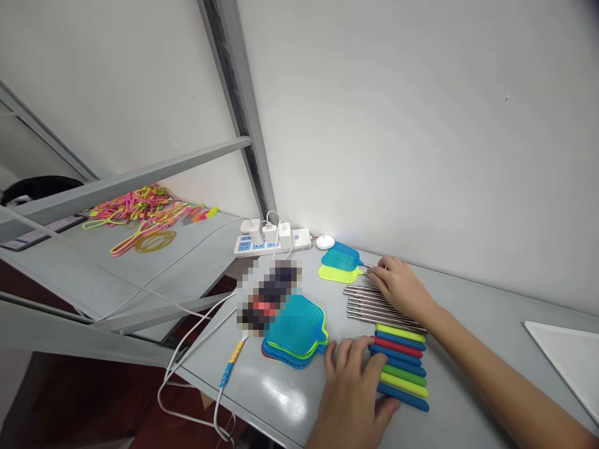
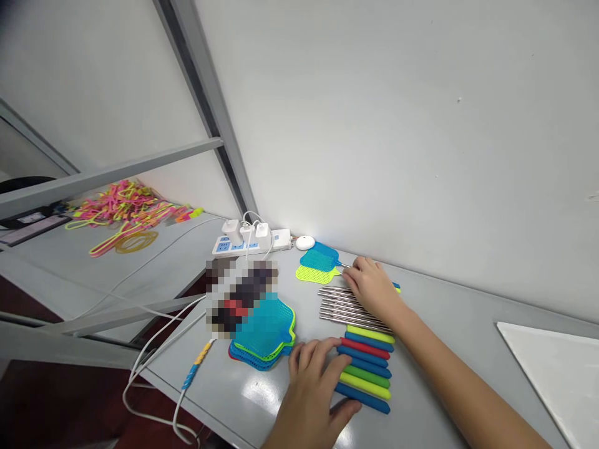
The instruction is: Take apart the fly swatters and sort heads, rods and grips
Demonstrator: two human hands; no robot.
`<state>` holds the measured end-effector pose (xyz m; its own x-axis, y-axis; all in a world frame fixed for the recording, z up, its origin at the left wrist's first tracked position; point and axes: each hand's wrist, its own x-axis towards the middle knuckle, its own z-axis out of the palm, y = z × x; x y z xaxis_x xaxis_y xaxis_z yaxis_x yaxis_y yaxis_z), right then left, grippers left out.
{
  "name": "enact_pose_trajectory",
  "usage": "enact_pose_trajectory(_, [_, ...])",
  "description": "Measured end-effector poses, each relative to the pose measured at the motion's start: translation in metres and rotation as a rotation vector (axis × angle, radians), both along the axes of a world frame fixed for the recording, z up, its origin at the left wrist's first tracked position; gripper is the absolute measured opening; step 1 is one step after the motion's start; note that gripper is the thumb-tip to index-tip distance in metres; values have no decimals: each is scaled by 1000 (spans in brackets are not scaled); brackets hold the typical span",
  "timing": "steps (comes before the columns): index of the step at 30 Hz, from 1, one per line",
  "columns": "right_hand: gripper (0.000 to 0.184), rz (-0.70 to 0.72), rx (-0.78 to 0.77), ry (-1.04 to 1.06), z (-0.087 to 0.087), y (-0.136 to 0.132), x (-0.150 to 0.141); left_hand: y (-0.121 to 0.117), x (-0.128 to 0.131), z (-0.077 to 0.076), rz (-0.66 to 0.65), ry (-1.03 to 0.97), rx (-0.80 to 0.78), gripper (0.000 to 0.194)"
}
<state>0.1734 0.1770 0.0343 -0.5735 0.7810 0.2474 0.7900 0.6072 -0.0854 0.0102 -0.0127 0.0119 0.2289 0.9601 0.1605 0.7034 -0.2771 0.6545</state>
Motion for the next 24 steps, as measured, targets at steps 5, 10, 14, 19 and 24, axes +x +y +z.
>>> enact_pose_trajectory(5, [34, -98, -20, 35, -14, 31, 11, -1, 0, -1, -9, -3, 11, 44])
enact_pose_trajectory(10, [24, -77, -97, 65, -24, 48, 12, 0, -1, -1, -38, -8, 24, 48])
enact_pose_trajectory(14, [19, -76, -132, 85, -23, 49, 12, -1, -2, 1, -28, -13, 15, 50])
enact_pose_trajectory(19, [24, -139, -95, 125, -5, 27, 17, -4, -1, 4, -18, -24, 14, 48])
enact_pose_trajectory(24, [28, -150, -14, 166, 26, -15, 27, -3, 0, 5, -6, -24, 47, 48])
